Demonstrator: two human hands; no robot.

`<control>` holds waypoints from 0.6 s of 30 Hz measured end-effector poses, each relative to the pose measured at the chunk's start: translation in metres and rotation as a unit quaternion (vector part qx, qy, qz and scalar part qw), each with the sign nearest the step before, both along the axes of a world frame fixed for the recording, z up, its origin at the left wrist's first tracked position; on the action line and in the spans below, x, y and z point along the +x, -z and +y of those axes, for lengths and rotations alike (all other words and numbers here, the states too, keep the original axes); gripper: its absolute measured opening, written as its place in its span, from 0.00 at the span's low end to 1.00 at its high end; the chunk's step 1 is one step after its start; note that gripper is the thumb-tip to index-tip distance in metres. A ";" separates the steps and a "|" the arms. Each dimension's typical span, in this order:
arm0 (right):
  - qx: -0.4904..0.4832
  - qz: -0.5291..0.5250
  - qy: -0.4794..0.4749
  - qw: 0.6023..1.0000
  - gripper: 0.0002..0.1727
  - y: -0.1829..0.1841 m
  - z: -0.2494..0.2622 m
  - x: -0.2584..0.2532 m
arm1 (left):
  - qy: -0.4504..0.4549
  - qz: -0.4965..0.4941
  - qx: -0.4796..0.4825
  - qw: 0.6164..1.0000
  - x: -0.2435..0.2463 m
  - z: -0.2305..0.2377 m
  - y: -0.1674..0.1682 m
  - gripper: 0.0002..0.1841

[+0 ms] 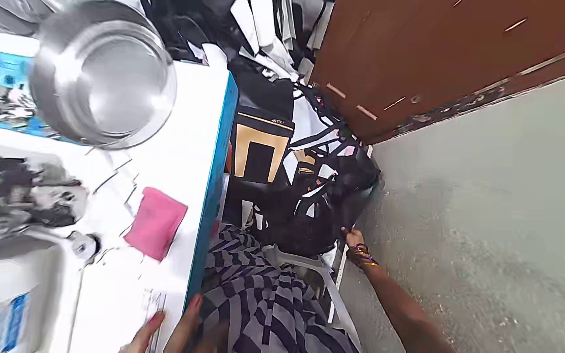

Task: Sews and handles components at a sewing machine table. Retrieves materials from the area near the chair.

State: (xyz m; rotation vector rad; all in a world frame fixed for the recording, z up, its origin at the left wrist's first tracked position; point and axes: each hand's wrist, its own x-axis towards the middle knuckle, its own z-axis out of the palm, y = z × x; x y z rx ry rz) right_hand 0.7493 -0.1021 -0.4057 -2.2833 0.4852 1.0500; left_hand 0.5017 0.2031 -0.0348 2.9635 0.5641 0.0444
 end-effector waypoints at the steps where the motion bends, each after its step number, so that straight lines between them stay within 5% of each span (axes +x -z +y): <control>1: 0.014 -0.010 0.013 1.000 0.21 -0.010 0.003 -0.007 | 0.012 -0.014 0.006 1.000 0.002 0.002 0.000 0.09; 5: 0.123 -0.160 0.085 0.976 0.21 -0.089 0.046 0.010 | 0.035 -0.061 0.043 0.997 0.003 0.003 0.009 0.13; 9: 0.253 -0.307 0.124 0.909 0.09 -0.194 0.064 0.036 | 0.037 -0.067 -0.003 0.997 0.003 -0.004 0.006 0.28; 11: 0.334 -0.343 0.111 0.871 0.12 -0.231 0.060 0.039 | 0.026 -0.080 -0.062 0.994 -0.005 -0.014 0.002 0.30; 15: 0.566 -0.381 0.090 0.725 0.20 -0.330 0.048 0.041 | 0.002 -0.168 -0.120 0.978 -0.047 -0.049 -0.001 0.25; 18: 0.723 -0.346 -0.076 0.593 0.12 -0.430 0.040 0.052 | 0.000 -0.226 -0.184 0.957 -0.075 -0.062 -0.012 0.24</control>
